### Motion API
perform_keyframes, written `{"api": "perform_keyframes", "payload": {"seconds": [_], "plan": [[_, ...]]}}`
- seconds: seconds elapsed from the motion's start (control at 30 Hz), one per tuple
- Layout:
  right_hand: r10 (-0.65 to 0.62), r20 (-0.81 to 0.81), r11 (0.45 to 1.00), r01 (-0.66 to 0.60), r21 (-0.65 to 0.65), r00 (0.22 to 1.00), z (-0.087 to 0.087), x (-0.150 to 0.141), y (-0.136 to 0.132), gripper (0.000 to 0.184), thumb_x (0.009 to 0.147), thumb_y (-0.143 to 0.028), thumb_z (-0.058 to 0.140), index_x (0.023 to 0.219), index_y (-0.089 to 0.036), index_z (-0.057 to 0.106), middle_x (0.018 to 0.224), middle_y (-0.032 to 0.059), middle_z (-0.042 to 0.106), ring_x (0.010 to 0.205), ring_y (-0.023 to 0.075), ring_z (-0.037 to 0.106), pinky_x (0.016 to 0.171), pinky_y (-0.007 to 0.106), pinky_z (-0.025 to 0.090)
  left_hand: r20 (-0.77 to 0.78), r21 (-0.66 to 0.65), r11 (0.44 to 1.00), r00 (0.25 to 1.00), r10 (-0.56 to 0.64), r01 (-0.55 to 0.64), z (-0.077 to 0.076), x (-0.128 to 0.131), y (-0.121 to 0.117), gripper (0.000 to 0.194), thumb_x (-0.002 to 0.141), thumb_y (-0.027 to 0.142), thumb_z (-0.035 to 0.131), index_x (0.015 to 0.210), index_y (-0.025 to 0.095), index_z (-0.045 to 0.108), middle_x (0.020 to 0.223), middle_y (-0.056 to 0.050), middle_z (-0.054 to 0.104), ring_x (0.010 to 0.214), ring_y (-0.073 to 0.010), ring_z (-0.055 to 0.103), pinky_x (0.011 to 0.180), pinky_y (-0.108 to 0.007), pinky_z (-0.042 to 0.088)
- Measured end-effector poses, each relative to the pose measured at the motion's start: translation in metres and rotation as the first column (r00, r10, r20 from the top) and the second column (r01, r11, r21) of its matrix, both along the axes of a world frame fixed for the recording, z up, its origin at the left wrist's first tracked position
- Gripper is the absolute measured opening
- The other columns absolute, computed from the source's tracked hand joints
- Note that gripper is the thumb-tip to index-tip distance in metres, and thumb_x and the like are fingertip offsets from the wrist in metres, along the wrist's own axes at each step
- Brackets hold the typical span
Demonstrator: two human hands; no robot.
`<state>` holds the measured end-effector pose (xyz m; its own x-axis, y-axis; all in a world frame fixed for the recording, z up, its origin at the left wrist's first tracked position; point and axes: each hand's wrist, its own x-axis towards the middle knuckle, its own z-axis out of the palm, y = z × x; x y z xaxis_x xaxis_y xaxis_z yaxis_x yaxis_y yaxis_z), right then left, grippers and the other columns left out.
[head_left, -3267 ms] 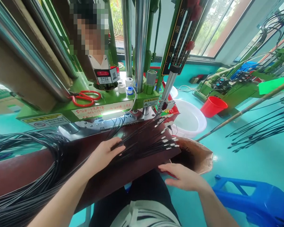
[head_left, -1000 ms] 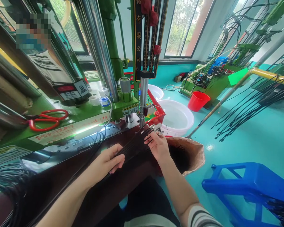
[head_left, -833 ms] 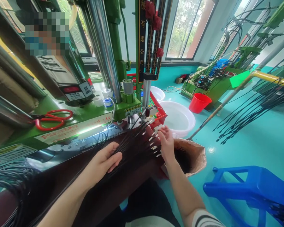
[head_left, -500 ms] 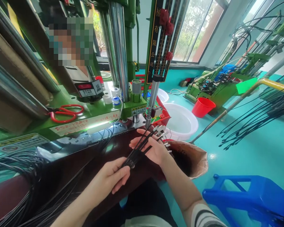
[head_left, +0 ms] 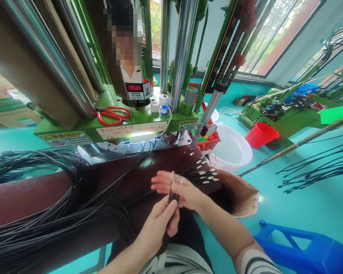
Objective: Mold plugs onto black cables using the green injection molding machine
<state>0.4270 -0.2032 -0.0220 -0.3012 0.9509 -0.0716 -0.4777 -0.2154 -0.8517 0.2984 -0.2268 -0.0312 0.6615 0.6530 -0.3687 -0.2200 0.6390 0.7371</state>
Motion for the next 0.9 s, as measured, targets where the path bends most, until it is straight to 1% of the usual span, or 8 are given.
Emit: {"api": "perform_keyframes", "payload": {"seconds": [0.1,0.2,0.27,0.37,0.47,0.57,0.7,0.9], "plan": [[-0.135,0.143,0.974,0.105,0.199,0.981,0.024,0.016,0.012,0.042,0.08,-0.037,0.057,0.121,-0.027,0.053,0.129,0.0049,0.051,0.118,0.0195,0.047,0.101,0.039,0.032,-0.068,0.092,0.996,0.998,-0.006,0.012,-0.004,0.01,0.0,0.034,0.076,0.049,0.054,0.077,0.016,0.05,0.04,0.009,0.038,0.032,-0.0031,0.028,0.036,-0.018,0.02],[-0.038,0.575,0.945,-0.157,0.286,0.817,0.047,0.027,0.02,0.038,0.088,-0.035,0.044,0.124,-0.024,0.051,0.131,0.0043,0.05,0.123,0.018,0.041,0.105,0.037,0.025,-0.121,0.158,0.987,0.993,0.012,0.008,-0.003,0.015,0.004,0.033,0.078,0.047,0.053,0.075,0.014,0.051,0.042,0.006,0.043,0.032,-0.0033,0.033,0.037,-0.019,0.022],[0.06,0.724,0.896,-0.357,0.265,0.687,0.052,0.029,0.023,0.043,0.09,-0.035,0.04,0.13,-0.02,0.044,0.135,0.006,0.045,0.125,0.0176,0.037,0.105,0.036,0.026,-0.1,0.121,0.993,0.995,0.022,-0.01,0.0,0.017,0.008,0.032,0.077,0.045,0.054,0.075,0.013,0.052,0.046,0.005,0.047,0.035,-0.0046,0.039,0.038,-0.019,0.028],[0.08,0.783,0.833,-0.472,0.287,0.617,0.047,0.028,0.027,0.057,0.09,-0.037,0.04,0.14,-0.016,0.024,0.146,0.0106,0.025,0.13,0.0173,0.03,0.106,0.034,0.025,-0.051,0.026,1.0,0.999,0.0,0.002,0.004,0.017,0.014,0.032,0.074,0.045,0.058,0.078,0.013,0.053,0.052,0.003,0.052,0.04,-0.0073,0.045,0.039,-0.02,0.036],[0.03,0.816,0.842,-0.455,0.291,0.578,0.037,0.028,0.033,0.063,0.09,-0.039,0.039,0.142,-0.013,0.015,0.149,0.0134,0.011,0.131,0.017,0.028,0.107,0.033,0.021,-0.039,-0.013,0.995,0.995,-0.094,0.094,0.006,0.017,0.018,0.031,0.074,0.043,0.058,0.078,0.013,0.054,0.051,0.002,0.053,0.039,-0.0081,0.045,0.037,-0.021,0.037],[0.116,0.854,0.812,-0.544,0.214,0.508,0.036,0.031,0.037,0.057,0.091,-0.038,0.035,0.14,-0.009,0.023,0.146,0.0141,0.022,0.133,0.0158,0.022,0.108,0.03,0.018,-0.043,-0.048,0.995,0.995,-0.092,0.09,0.003,0.019,0.02,0.031,0.073,0.042,0.059,0.078,0.012,0.055,0.052,0.001,0.054,0.04,-0.0087,0.046,0.039,-0.022,0.039],[0.211,0.881,0.692,-0.701,0.172,0.424,0.045,0.03,0.041,0.057,0.09,-0.036,0.038,0.139,-0.008,0.026,0.147,0.0127,0.021,0.134,0.0162,0.02,0.107,0.028,0.021,-0.029,-0.048,0.997,0.998,0.054,-0.055,-0.002,0.024,0.02,0.028,0.073,0.039,0.058,0.07,0.012,0.054,0.055,-0.001,0.055,0.044,-0.0092,0.048,0.043,-0.023,0.04],[0.009,0.976,0.677,-0.719,0.155,0.219,0.042,0.009,0.051,0.068,0.082,-0.044,0.052,0.135,-0.005,0.034,0.142,0.0171,0.031,0.132,0.0247,0.026,0.107,0.035,0.02,0.047,-0.149,0.986,0.995,0.085,-0.077,-0.004,0.025,0.023,0.025,0.073,0.037,0.059,0.071,0.013,0.052,0.058,0.0,0.053,0.044,-0.0071,0.044,0.042,-0.022,0.035]]}}
